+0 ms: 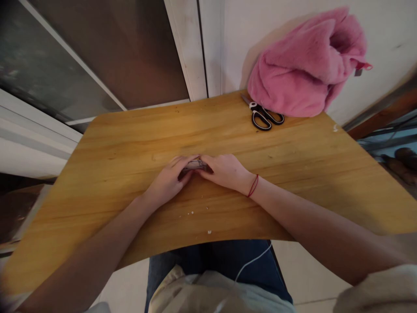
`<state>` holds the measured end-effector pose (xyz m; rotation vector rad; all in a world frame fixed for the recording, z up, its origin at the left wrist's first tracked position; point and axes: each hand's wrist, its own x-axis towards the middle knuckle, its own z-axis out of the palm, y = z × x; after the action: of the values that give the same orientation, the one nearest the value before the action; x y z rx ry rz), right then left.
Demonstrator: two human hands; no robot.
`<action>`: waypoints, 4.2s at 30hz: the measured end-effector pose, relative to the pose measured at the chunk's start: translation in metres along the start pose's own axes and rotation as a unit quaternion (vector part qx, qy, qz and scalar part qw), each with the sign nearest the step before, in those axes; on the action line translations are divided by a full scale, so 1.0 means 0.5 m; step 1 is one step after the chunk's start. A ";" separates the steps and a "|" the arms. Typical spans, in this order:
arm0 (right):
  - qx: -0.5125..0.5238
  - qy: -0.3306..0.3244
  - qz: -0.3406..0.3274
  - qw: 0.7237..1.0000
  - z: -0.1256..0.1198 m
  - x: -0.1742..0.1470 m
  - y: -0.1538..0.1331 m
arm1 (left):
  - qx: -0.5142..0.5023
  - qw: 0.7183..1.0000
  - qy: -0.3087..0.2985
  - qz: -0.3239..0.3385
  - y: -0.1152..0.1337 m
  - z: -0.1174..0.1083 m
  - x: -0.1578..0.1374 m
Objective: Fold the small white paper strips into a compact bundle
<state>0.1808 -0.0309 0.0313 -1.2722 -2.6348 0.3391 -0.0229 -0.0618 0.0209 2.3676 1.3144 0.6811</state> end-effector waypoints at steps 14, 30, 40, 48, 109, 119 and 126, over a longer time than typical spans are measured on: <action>-0.078 -0.003 -0.017 0.997 -0.006 -0.004 0.005 | 0.003 1.000 -0.002 -0.009 0.003 -0.017 -0.004; -0.070 0.011 -0.030 0.997 -0.007 -0.005 0.008 | 0.031 0.998 0.055 -0.008 -0.010 -0.029 -0.005; -0.086 0.015 -0.030 0.996 -0.002 -0.005 0.001 | 0.041 0.997 0.059 -0.033 -0.017 -0.037 -0.006; -0.083 0.009 -0.026 0.996 0.002 -0.003 0.003 | 0.184 0.975 0.020 0.119 -0.016 -0.034 -0.006; -0.049 -0.014 -0.034 0.998 0.002 -0.003 -0.001 | 0.106 0.991 -0.076 0.000 -0.013 -0.040 -0.001; -0.032 -0.022 -0.030 0.999 -0.001 -0.001 -0.002 | 0.095 0.994 -0.050 0.009 0.009 -0.034 0.000; -0.026 -0.035 -0.037 0.998 -0.003 0.001 0.001 | 0.123 0.991 -0.034 0.049 0.017 -0.023 -0.002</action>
<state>0.1812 -0.0301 0.0327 -1.1965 -2.7581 0.3097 -0.0241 -0.0663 0.0346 2.6409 1.3277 0.4846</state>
